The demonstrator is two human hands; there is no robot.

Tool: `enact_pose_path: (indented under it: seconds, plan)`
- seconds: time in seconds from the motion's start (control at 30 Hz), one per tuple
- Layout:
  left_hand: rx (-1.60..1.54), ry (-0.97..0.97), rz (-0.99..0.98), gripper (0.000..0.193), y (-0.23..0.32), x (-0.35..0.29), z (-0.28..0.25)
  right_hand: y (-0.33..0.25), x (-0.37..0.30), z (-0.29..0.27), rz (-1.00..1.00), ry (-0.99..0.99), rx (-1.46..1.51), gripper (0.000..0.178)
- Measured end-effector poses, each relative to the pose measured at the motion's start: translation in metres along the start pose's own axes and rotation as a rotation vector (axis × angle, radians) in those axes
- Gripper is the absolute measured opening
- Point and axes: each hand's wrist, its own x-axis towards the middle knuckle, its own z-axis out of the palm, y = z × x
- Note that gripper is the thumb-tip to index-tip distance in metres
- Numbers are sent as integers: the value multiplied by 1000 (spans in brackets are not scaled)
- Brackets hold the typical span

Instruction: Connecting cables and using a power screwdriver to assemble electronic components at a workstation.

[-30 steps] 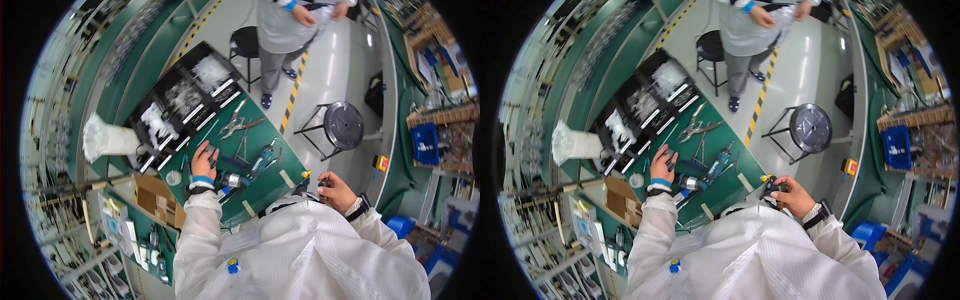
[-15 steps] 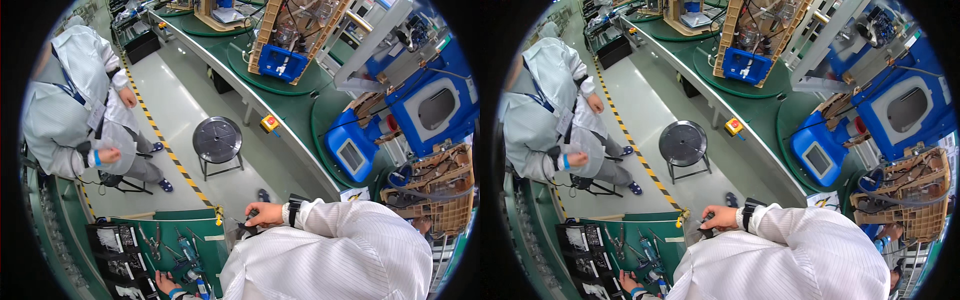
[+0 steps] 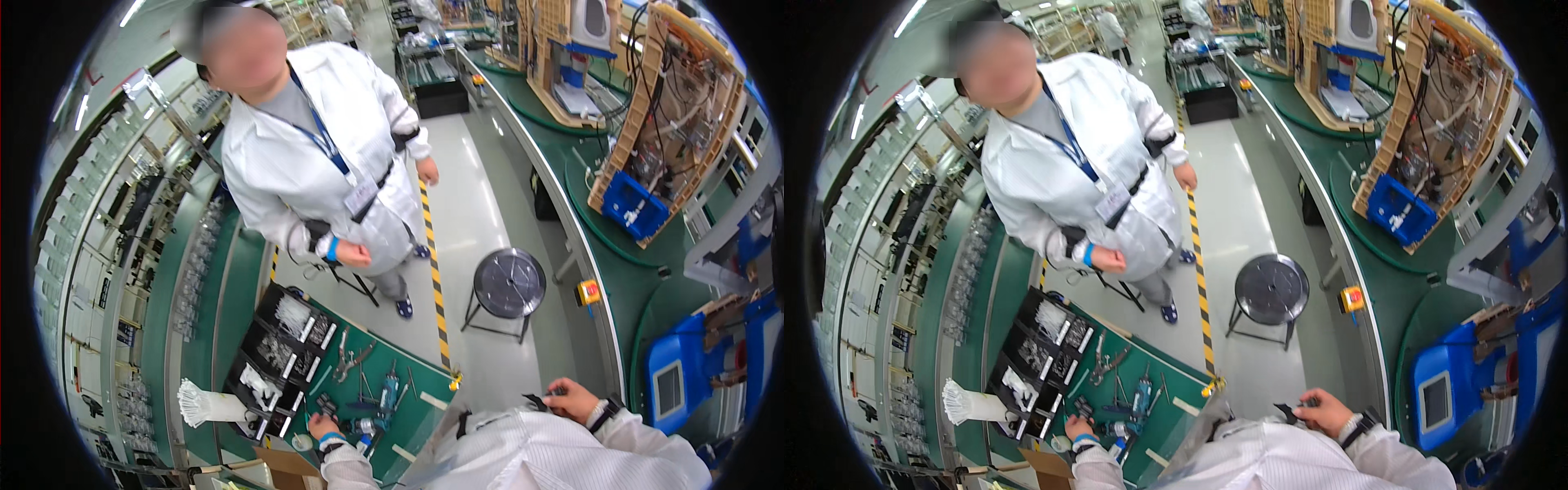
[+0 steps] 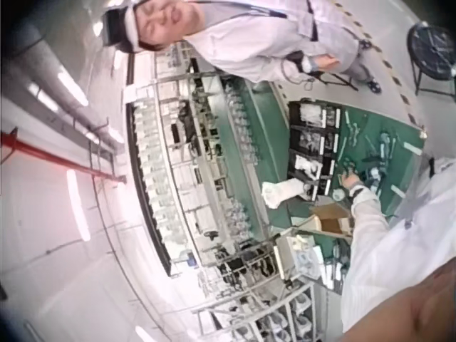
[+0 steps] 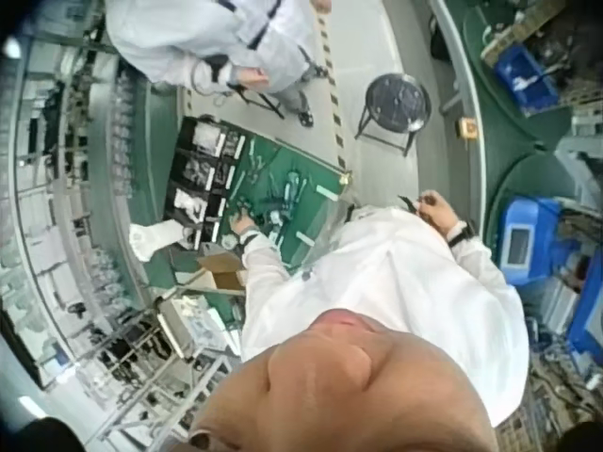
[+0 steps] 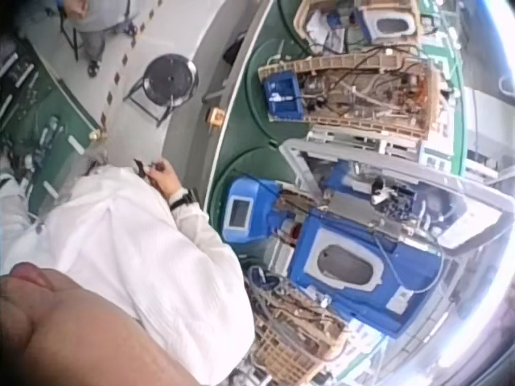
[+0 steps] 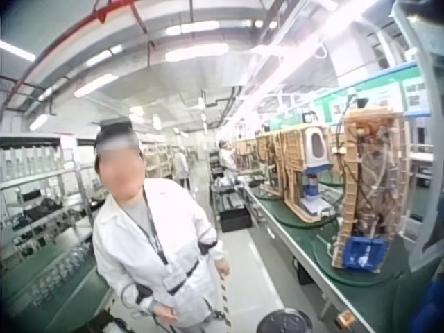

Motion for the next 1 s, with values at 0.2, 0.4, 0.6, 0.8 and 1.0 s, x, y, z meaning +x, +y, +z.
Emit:
enact_pose_path:
  seconds: [0.2, 0.4, 0.6, 0.8, 1.0]
  plan:
    - [298, 90, 297, 20, -4, 2, 15, 5, -12, -25, 11, 94, -45, 44]
    - [597, 109, 429, 19, 9, -7, 14, -18, -11, -16, 16, 106, -82, 47]
    - [913, 48, 572, 40, 55, -69, 35, -5, -4, -17, 32, 128, -96, 46]
    - [1054, -3, 653, 40, 30, -50, 24, 1, -8, -15, -26, 119, -201, 46]
    - [948, -157, 686, 56, 26, -28, 24, -5, -2, -8, -154, 93, -273, 36]
